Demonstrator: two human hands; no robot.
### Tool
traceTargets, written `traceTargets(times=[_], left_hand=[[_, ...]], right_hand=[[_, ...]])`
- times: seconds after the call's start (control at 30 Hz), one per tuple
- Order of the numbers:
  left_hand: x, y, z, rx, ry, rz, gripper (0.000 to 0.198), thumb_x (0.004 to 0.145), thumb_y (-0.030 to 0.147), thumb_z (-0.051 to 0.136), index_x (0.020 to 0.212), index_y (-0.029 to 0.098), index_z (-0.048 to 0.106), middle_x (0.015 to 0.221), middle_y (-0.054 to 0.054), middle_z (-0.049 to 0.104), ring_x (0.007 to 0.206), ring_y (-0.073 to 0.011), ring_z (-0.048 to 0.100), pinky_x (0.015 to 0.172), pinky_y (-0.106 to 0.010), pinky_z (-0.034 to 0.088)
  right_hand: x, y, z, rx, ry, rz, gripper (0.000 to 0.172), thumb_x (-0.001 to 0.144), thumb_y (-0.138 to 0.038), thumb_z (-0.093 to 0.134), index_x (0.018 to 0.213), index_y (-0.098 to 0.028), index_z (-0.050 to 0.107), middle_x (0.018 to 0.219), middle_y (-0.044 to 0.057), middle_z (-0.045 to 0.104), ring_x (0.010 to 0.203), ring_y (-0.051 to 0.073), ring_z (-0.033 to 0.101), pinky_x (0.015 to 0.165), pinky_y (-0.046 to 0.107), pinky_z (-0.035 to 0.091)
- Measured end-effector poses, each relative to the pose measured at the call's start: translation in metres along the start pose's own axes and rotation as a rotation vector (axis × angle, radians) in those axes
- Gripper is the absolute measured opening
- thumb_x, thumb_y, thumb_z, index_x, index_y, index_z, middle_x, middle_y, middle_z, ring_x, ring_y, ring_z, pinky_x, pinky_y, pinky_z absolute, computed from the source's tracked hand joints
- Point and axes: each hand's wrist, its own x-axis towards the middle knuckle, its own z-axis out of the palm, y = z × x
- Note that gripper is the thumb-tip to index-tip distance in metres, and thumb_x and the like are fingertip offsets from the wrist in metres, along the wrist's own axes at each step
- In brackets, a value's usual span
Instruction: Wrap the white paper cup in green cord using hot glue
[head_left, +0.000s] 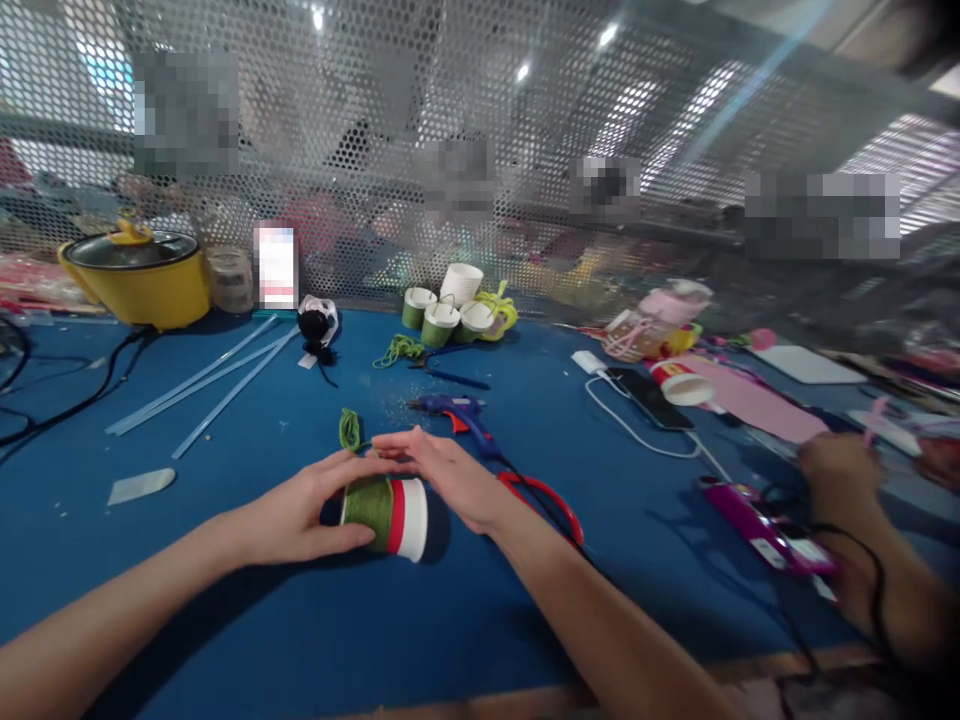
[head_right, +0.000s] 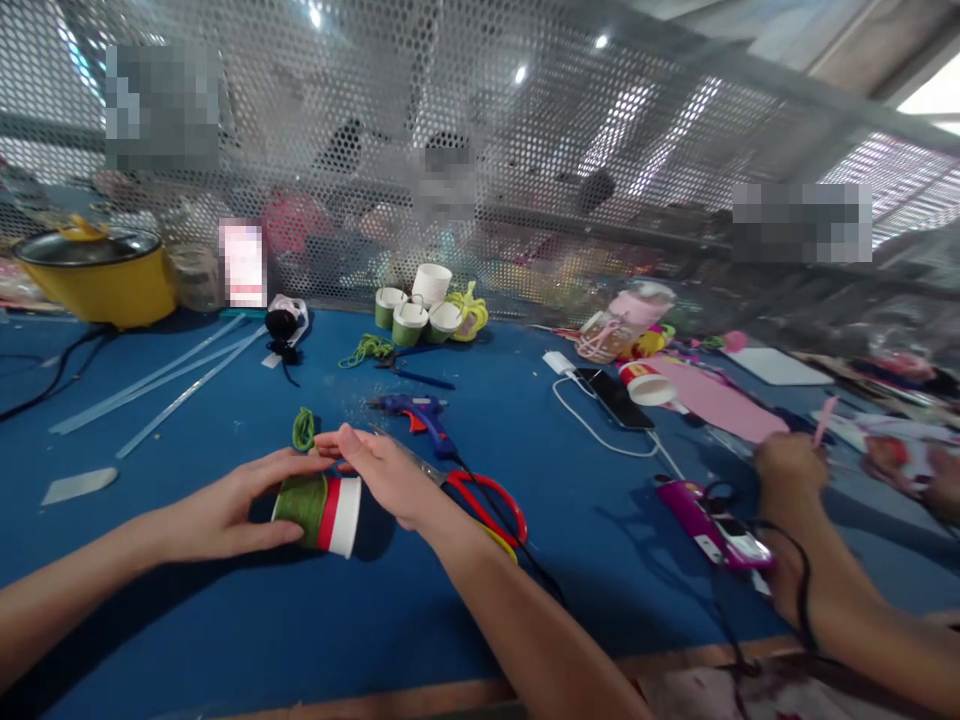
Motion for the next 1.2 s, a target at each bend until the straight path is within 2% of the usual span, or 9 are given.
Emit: traceTargets(times=[0.17,0.3,0.4,0.5,0.57,0.73,0.9,1.1,1.2], left_hand=[[0.0,0.001,0.002,0.047,0.0,-0.005,0.045,0.08,0.029,0.059,0.122,0.021,0.047,0.113,-0.009,0.054,0.102,-0.0242,0.054,0.087,-0.039,0.046],[-0.002,-0.001,0.002,0.085,0.046,-0.036,0.042,0.08,0.031,0.06,0.118,0.02,0.048,0.106,-0.008,0.055,0.093,-0.0217,0.057,0.08,-0.035,0.049],[-0.003,-0.001,-0.001,0.116,0.094,-0.048,0.04,0.079,0.031,0.06,0.117,0.021,0.048,0.108,-0.008,0.055,0.095,-0.0228,0.057,0.081,-0.036,0.049],[0.0,-0.001,-0.004,0.131,0.131,-0.061,0.042,0.077,0.031,0.062,0.116,0.021,0.049,0.113,-0.009,0.055,0.098,-0.0241,0.057,0.084,-0.037,0.048],[0.001,-0.002,-0.005,0.138,0.136,-0.081,0.044,0.077,0.031,0.063,0.116,0.02,0.048,0.114,-0.01,0.055,0.1,-0.0247,0.057,0.084,-0.037,0.048],[0.005,-0.004,-0.003,0.131,0.151,-0.085,0.044,0.076,0.03,0.063,0.116,0.021,0.049,0.111,-0.008,0.057,0.097,-0.0234,0.058,0.082,-0.036,0.049],[0.015,-0.017,-0.003,0.061,0.153,-0.136,0.044,0.075,0.033,0.063,0.115,0.02,0.05,0.109,-0.008,0.058,0.096,-0.0236,0.058,0.082,-0.037,0.049],[0.031,-0.045,-0.017,0.072,0.332,-0.171,0.046,0.073,0.031,0.064,0.114,0.016,0.05,0.115,-0.012,0.056,0.106,-0.0277,0.054,0.092,-0.046,0.043],[0.03,-0.047,-0.021,0.048,0.336,-0.154,0.046,0.074,0.03,0.063,0.115,0.017,0.048,0.116,-0.012,0.054,0.104,-0.0252,0.056,0.09,-0.042,0.045]], right_hand=[[0.006,-0.011,-0.006,-0.205,0.018,0.05,0.047,0.087,-0.053,0.039,0.101,-0.014,0.062,0.098,0.01,0.067,0.088,0.017,0.063,0.08,0.033,0.048],[0.009,-0.017,-0.04,-0.613,0.381,0.164,0.032,0.09,-0.038,0.037,0.089,-0.016,0.06,0.077,0.006,0.066,0.059,0.013,0.06,0.055,0.025,0.046],[0.008,-0.013,-0.07,-0.763,0.569,0.201,0.018,0.085,-0.027,0.045,0.085,-0.016,0.059,0.083,0.009,0.065,0.072,0.018,0.061,0.065,0.029,0.044],[0.008,0.0,-0.086,-0.834,0.566,0.266,0.003,0.069,-0.014,0.06,0.067,-0.017,0.059,0.077,0.01,0.064,0.078,0.023,0.06,0.069,0.03,0.042],[0.01,0.01,-0.089,-0.848,0.542,0.3,0.012,0.061,-0.009,0.063,0.056,-0.017,0.055,0.074,0.01,0.062,0.078,0.024,0.06,0.068,0.03,0.041],[0.014,0.021,-0.087,-0.787,0.596,0.312,0.01,0.062,-0.011,0.06,0.07,-0.016,0.059,0.076,0.01,0.062,0.08,0.025,0.059,0.068,0.031,0.041],[0.007,0.013,-0.085,-0.561,0.609,0.257,0.033,0.067,-0.016,0.057,0.099,-0.013,0.055,0.08,0.008,0.064,0.067,0.018,0.061,0.058,0.027,0.045],[-0.007,-0.005,-0.073,-0.29,0.55,0.168,0.019,0.069,-0.022,0.055,0.087,-0.016,0.052,0.066,0.0,0.059,0.054,0.011,0.056,0.054,0.023,0.046],[-0.013,-0.013,-0.067,-0.142,0.492,0.125,0.023,0.067,-0.024,0.06,0.087,-0.016,0.051,0.066,0.0,0.061,0.054,0.01,0.055,0.054,0.023,0.045]])
